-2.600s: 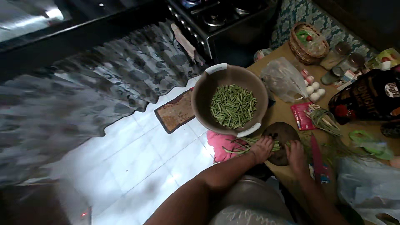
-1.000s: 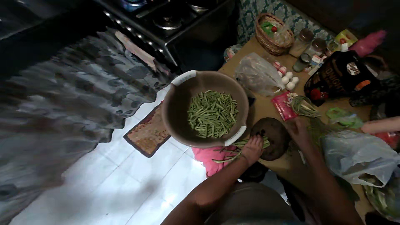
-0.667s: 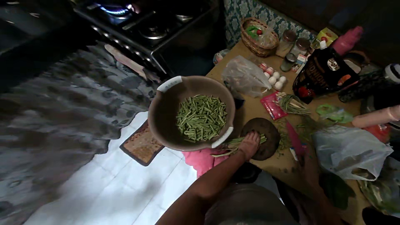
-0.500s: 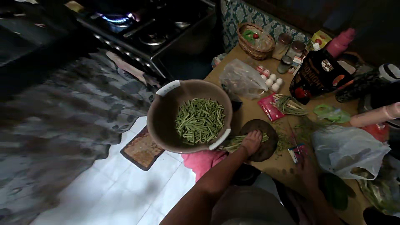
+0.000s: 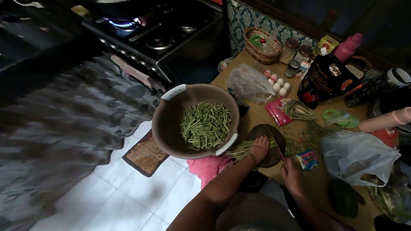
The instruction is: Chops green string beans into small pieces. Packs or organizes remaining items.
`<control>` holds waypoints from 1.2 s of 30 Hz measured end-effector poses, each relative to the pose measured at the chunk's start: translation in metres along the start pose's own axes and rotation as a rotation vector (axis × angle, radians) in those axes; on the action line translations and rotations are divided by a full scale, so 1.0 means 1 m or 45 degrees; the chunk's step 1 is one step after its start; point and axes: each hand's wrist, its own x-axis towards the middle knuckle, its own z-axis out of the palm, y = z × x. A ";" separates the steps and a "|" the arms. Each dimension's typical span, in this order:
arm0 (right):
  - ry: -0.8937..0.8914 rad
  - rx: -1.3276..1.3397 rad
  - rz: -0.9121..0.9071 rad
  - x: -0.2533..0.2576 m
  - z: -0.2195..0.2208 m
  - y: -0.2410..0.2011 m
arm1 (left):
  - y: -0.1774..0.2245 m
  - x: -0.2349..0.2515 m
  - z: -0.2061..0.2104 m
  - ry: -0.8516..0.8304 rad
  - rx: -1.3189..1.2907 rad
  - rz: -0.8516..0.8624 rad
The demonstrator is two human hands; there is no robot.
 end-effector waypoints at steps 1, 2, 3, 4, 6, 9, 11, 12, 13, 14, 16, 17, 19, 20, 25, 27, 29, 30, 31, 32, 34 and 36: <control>0.018 0.014 -0.007 0.001 0.001 0.001 | 0.000 0.000 0.001 0.004 0.002 0.001; 0.029 0.018 -0.013 0.002 0.002 0.002 | 0.000 0.000 0.002 0.011 0.006 0.001; 0.031 0.015 -0.025 0.003 0.003 0.003 | 0.001 -0.001 0.003 0.010 0.009 -0.002; 0.030 0.007 -0.042 0.003 0.005 0.004 | 0.001 -0.001 0.003 -0.010 0.008 -0.007; 0.076 0.066 -0.070 0.007 0.007 0.009 | 0.001 -0.001 0.003 -0.019 0.012 -0.005; 0.139 0.358 -0.014 0.022 0.005 0.009 | 0.001 0.000 0.004 -0.003 -0.004 -0.006; 0.187 0.628 0.038 0.039 0.004 0.002 | 0.000 -0.001 0.003 -0.004 -0.037 -0.009; 0.167 0.779 0.028 0.047 0.002 -0.006 | 0.000 -0.001 0.004 0.006 -0.041 -0.001; 0.103 0.926 0.002 0.056 -0.003 -0.015 | -0.001 -0.002 0.003 0.005 -0.043 0.006; 0.050 1.035 -0.035 0.065 -0.004 -0.021 | -0.001 -0.002 0.003 0.004 -0.043 0.009; -0.014 1.088 -0.088 0.083 0.000 -0.030 | -0.001 -0.002 0.002 0.011 -0.042 0.016; -0.033 1.040 -0.091 0.089 0.003 -0.033 | -0.001 -0.002 0.001 0.009 -0.044 0.011; -0.048 0.892 -0.097 0.096 0.010 -0.035 | -0.002 -0.002 0.003 0.024 -0.061 -0.003; -0.037 0.832 -0.104 0.098 0.014 -0.035 | -0.003 -0.002 0.004 0.034 -0.077 -0.007; 0.005 0.686 -0.124 0.102 0.022 -0.036 | -0.008 -0.009 0.006 0.088 -0.134 -0.021; 0.016 0.660 -0.136 0.102 0.023 -0.036 | -0.007 -0.019 0.002 0.041 -0.183 -0.117; 0.033 0.655 -0.164 0.103 0.025 -0.036 | -0.009 -0.028 0.001 0.016 -0.163 -0.187; 0.038 0.661 -0.177 0.102 0.026 -0.036 | -0.011 -0.031 0.004 0.032 -0.123 -0.189; 0.050 0.670 -0.192 0.102 0.028 -0.035 | -0.012 -0.033 0.008 0.051 -0.084 -0.180; 0.066 0.683 -0.201 0.103 0.029 -0.034 | -0.013 -0.033 0.010 0.049 -0.056 -0.171; 0.058 0.739 -0.188 0.101 0.026 -0.035 | -0.013 -0.031 0.008 -0.007 -0.034 -0.159; 0.063 0.820 -0.191 0.090 0.016 -0.035 | -0.012 -0.030 0.007 -0.041 -0.038 -0.141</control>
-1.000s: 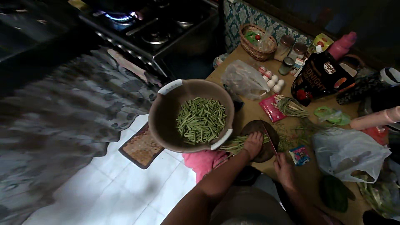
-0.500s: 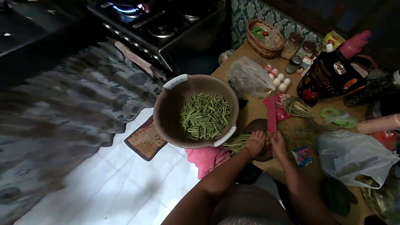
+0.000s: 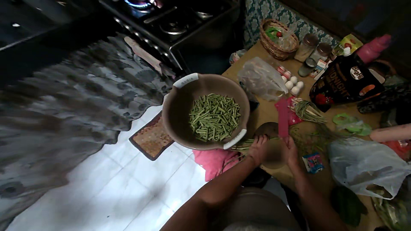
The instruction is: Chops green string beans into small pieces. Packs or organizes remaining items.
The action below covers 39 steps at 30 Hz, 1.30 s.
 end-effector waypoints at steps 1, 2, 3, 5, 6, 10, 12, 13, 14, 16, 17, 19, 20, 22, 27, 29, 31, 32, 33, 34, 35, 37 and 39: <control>0.022 -0.010 -0.033 -0.008 -0.006 -0.005 | 0.000 0.001 -0.001 -0.008 -0.015 0.007; 0.048 -0.060 -0.077 -0.019 -0.013 -0.009 | -0.001 0.001 -0.001 -0.002 -0.020 0.012; 0.073 -0.152 -0.098 -0.031 -0.021 -0.014 | -0.001 0.001 -0.002 0.002 -0.025 0.016; 0.073 -0.387 -0.108 -0.056 -0.036 -0.019 | -0.002 0.000 -0.001 0.002 -0.034 0.028; 0.067 -0.487 -0.108 -0.069 -0.040 -0.022 | -0.002 0.000 -0.001 0.007 -0.030 0.035; -0.172 -0.875 0.163 -0.113 -0.044 -0.038 | -0.002 0.000 0.003 0.041 -0.008 0.047; -0.293 -0.987 0.282 -0.123 -0.039 -0.036 | -0.003 0.000 0.001 0.023 -0.028 0.054; -0.340 -1.012 0.333 -0.125 -0.037 -0.034 | -0.003 0.000 0.001 0.013 -0.037 0.055; -0.380 -1.036 0.380 -0.126 -0.035 -0.033 | -0.002 0.000 0.000 0.001 -0.038 0.055; -0.411 -1.062 0.422 -0.126 -0.032 -0.032 | -0.002 0.000 -0.003 -0.049 -0.040 0.048; -0.427 -1.075 0.437 -0.126 -0.031 -0.034 | -0.002 0.000 -0.004 -0.073 -0.040 0.048; -0.466 -1.117 0.479 -0.126 -0.029 -0.040 | -0.002 0.001 -0.003 -0.079 -0.046 0.052; -0.493 -1.130 0.510 -0.124 -0.028 -0.044 | -0.002 0.001 -0.002 -0.069 -0.047 0.055; -0.523 -1.117 0.554 -0.119 -0.026 -0.052 | -0.002 0.000 -0.001 -0.048 -0.045 0.059; -0.608 -1.123 0.588 -0.106 -0.022 -0.085 | -0.003 0.001 -0.003 -0.038 -0.052 0.081; -0.679 -1.198 0.646 -0.096 -0.019 -0.098 | -0.004 0.002 -0.001 -0.014 -0.054 0.090; -0.745 -1.254 0.692 -0.087 -0.018 -0.109 | -0.004 0.002 -0.001 0.002 -0.047 0.097; -0.775 -1.259 0.711 -0.083 -0.019 -0.114 | -0.004 0.002 -0.001 0.008 -0.050 0.098; -0.796 -1.255 0.713 -0.079 -0.020 -0.118 | -0.004 0.002 -0.002 0.003 -0.058 0.096; -0.818 -1.251 0.712 -0.076 -0.021 -0.122 | -0.005 0.002 -0.002 -0.002 -0.077 0.094; -0.830 -1.240 0.699 -0.073 -0.022 -0.123 | -0.005 0.001 -0.003 -0.017 -0.104 0.094; -0.846 -1.242 0.696 -0.069 -0.023 -0.124 | -0.005 0.001 -0.002 0.002 -0.109 0.100; -0.857 -1.280 0.703 -0.068 -0.021 -0.125 | -0.005 0.001 -0.003 -0.011 -0.088 0.099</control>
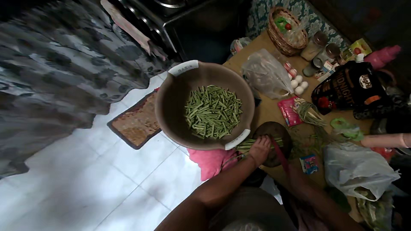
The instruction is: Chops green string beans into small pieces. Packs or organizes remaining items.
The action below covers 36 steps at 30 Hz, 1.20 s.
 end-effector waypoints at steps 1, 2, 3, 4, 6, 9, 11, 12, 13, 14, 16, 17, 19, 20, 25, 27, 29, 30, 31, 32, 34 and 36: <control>0.000 -0.022 0.009 0.000 0.001 -0.001 | 0.000 0.000 -0.001 -0.022 0.006 -0.002; 0.008 -0.038 0.013 0.001 0.003 -0.001 | 0.000 0.000 -0.002 -0.041 0.004 -0.001; 0.018 -0.049 0.013 0.003 0.006 -0.001 | 0.000 0.000 -0.002 -0.039 -0.003 0.002; 0.029 -0.058 0.014 0.007 0.009 -0.001 | -0.001 0.000 -0.002 -0.032 -0.012 0.006; 0.066 -0.031 0.003 0.017 0.018 0.005 | -0.002 0.000 -0.001 -0.015 0.009 0.017; 0.206 0.140 0.010 0.044 0.049 0.014 | -0.004 0.002 0.002 0.008 0.018 0.027; 0.299 0.202 0.039 0.063 0.071 0.016 | -0.005 0.002 0.005 0.055 0.026 0.035; 0.335 0.213 0.040 0.070 0.075 0.016 | -0.005 0.003 0.005 0.075 0.036 0.036; 0.348 0.211 0.039 0.074 0.075 0.014 | -0.006 0.003 0.005 0.090 0.046 0.037; 0.365 0.230 0.024 0.077 0.075 0.013 | -0.006 0.002 0.005 0.073 0.035 0.035; 0.379 0.257 -0.033 0.078 0.074 0.013 | -0.007 0.000 0.004 0.042 0.014 0.032; 0.382 0.264 -0.065 0.078 0.072 0.015 | -0.007 -0.002 0.005 0.042 0.013 0.029; 0.470 0.340 -0.167 0.075 0.068 0.027 | -0.009 -0.008 0.008 0.069 0.027 0.032; 0.577 0.409 -0.222 0.074 0.067 0.035 | -0.010 -0.011 0.009 0.084 0.031 0.030; 0.879 0.336 0.022 0.074 0.033 0.085 | -0.010 -0.016 0.012 0.056 0.007 0.001; 0.923 0.213 0.128 0.088 0.024 0.107 | -0.010 -0.016 0.010 0.029 -0.017 -0.005; 0.968 0.187 0.150 0.113 0.027 0.127 | -0.011 -0.016 0.010 0.033 -0.026 -0.004; 0.982 0.132 0.156 0.119 0.025 0.128 | -0.011 -0.017 0.010 0.035 -0.030 -0.003; 0.992 0.075 0.140 0.121 0.019 0.121 | -0.011 -0.017 0.010 0.033 -0.030 -0.002; 1.018 0.001 0.087 0.121 0.009 0.110 | -0.011 -0.016 0.011 0.051 -0.035 0.001; 1.033 -0.089 -0.109 0.127 -0.019 0.077 | -0.012 -0.016 0.014 0.101 -0.058 0.006; 1.038 -0.107 -0.347 0.151 -0.048 0.043 | -0.011 -0.017 0.014 0.080 -0.077 -0.003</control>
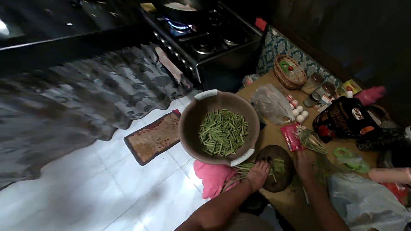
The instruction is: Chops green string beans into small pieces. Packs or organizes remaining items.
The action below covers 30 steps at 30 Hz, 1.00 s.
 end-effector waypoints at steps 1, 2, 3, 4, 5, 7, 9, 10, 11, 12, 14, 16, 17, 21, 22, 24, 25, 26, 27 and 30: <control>-0.013 0.051 -0.075 0.023 0.000 -0.011 | 0.000 0.000 0.000 -0.001 -0.001 -0.003; -0.064 0.082 -0.129 0.044 -0.001 -0.024 | 0.001 0.000 0.001 0.010 0.000 -0.001; -0.121 0.090 -0.177 0.064 -0.001 -0.034 | 0.000 -0.001 0.004 0.038 0.009 0.008; -0.162 0.084 -0.221 0.082 0.002 -0.040 | 0.000 -0.001 0.006 0.074 0.024 0.018; -0.170 0.070 -0.249 0.097 0.007 -0.044 | 0.001 -0.002 0.007 0.103 0.038 0.024; -0.160 0.045 -0.241 0.118 0.009 -0.053 | 0.000 -0.003 0.010 0.170 0.068 0.032; -0.193 -0.022 -0.219 0.132 0.011 -0.060 | 0.000 -0.003 0.010 0.181 0.083 0.038; -0.198 -0.049 -0.208 0.135 0.012 -0.061 | 0.000 -0.003 0.008 0.147 0.065 0.035; -0.197 -0.066 -0.212 0.137 0.014 -0.060 | 0.000 -0.004 0.007 0.116 0.047 0.036; -0.203 -0.088 -0.231 0.135 0.014 -0.058 | 0.001 -0.004 0.006 0.102 0.031 0.039; -0.197 -0.034 -0.305 0.127 0.010 -0.053 | 0.000 -0.003 0.006 0.123 0.035 0.044; -0.224 0.110 -0.384 0.103 0.000 -0.048 | -0.002 -0.002 0.006 0.105 0.030 0.043; -0.276 0.158 -0.420 0.087 -0.005 -0.043 | -0.002 -0.002 0.006 0.103 0.028 0.044; -0.377 0.209 -0.662 0.027 0.012 -0.007 | -0.002 -0.003 0.001 0.063 -0.023 0.032; -0.362 0.185 -0.699 0.013 0.019 -0.002 | -0.002 -0.003 0.003 0.089 -0.010 0.043; -0.283 0.172 -0.689 -0.013 0.034 0.000 | -0.002 -0.003 0.004 0.092 0.009 0.050; -0.222 0.175 -0.674 -0.022 0.043 -0.001 | -0.002 -0.003 0.003 0.068 0.007 0.045; -0.154 0.172 -0.657 -0.029 0.052 -0.002 | -0.002 -0.003 0.000 0.042 0.010 0.037; -0.095 0.165 -0.634 -0.034 0.059 -0.004 | -0.001 -0.003 -0.001 0.035 0.017 0.032; -0.010 0.185 -0.586 -0.042 0.067 -0.007 | 0.000 -0.002 0.003 0.081 0.051 0.024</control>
